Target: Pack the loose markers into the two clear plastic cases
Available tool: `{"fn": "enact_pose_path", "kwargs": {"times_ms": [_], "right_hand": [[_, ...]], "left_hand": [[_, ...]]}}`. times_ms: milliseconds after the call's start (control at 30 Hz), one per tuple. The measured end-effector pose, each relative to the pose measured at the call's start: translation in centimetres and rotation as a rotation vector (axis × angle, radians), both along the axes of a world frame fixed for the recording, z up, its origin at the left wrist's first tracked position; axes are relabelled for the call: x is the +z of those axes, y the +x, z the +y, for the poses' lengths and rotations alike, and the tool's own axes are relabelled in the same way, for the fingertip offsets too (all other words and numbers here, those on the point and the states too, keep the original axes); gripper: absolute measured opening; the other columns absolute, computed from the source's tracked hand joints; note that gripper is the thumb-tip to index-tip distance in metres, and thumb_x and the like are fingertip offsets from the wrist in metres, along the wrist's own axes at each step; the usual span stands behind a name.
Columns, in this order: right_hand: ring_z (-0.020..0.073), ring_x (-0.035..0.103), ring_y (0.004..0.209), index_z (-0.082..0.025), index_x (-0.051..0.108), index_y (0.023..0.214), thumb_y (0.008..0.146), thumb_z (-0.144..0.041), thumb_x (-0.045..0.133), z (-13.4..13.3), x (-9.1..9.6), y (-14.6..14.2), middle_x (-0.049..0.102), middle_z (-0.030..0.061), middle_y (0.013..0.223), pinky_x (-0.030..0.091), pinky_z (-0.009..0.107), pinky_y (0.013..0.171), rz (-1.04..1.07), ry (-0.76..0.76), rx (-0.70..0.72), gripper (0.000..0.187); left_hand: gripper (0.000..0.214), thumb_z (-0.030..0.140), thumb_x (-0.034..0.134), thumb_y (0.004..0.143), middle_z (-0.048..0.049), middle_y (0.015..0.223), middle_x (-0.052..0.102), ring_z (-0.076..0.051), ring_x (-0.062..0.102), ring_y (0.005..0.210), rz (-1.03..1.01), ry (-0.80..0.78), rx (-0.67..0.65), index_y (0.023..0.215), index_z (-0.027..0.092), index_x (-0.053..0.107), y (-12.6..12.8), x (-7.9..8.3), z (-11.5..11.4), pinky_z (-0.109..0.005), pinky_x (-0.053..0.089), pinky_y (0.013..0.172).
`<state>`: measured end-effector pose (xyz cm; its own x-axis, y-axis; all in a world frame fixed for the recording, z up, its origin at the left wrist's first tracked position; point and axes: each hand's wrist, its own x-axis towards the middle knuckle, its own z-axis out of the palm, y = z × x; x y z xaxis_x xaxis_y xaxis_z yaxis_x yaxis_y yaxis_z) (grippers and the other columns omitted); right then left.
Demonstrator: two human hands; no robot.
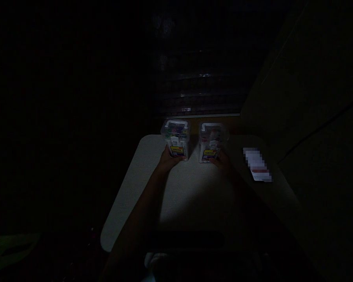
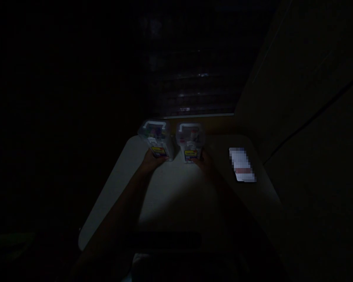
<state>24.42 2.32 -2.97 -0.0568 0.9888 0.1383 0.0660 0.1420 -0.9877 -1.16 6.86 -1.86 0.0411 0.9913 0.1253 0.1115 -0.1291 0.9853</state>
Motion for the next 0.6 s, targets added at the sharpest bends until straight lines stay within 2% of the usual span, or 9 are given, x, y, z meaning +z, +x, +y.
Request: {"fn": "enact_pose_path", "kwargs": {"times_ms": [233, 367, 600], "right_hand": [[0.0274, 0.059, 0.117, -0.025, 0.059, 0.118, 0.074, -0.039, 0.070, -0.7, 0.8, 1.3, 0.063, 0.0074, 0.124, 0.045, 0.050, 0.104, -0.077, 0.006, -0.009, 0.047], [0.0269, 0.061, 0.114, -0.028, 0.059, 0.121, 0.076, -0.037, 0.068, -1.3, 1.3, 1.8, 0.064, 0.0065, 0.123, 0.048, 0.050, 0.101, -0.088, 0.016, 0.027, 0.046], [0.0277, 0.059, 0.117, -0.030, 0.059, 0.122, 0.077, -0.033, 0.067, -1.7, 1.9, 1.7, 0.063, 0.0051, 0.126, 0.045, 0.053, 0.105, -0.092, 0.021, 0.032, 0.045]], "left_hand": [[0.078, 0.037, 0.088, 0.043, -0.0077, 0.103, 0.069, -0.024, 0.068, 0.092, 0.103, 0.015, 0.023, 0.107, 0.018, 0.048, 3.2, -0.3, -1.8, -0.040, 0.057, 0.081], [0.078, 0.034, 0.089, 0.043, -0.0071, 0.103, 0.068, -0.023, 0.068, 0.094, 0.096, 0.003, 0.032, 0.108, 0.019, 0.047, 3.6, 0.0, -2.0, -0.038, 0.057, 0.082], [0.077, 0.033, 0.089, 0.044, -0.0083, 0.104, 0.069, -0.024, 0.068, 0.095, 0.151, 0.009, 0.040, 0.106, 0.018, 0.047, 3.4, 0.5, -2.4, -0.039, 0.057, 0.082]]}}
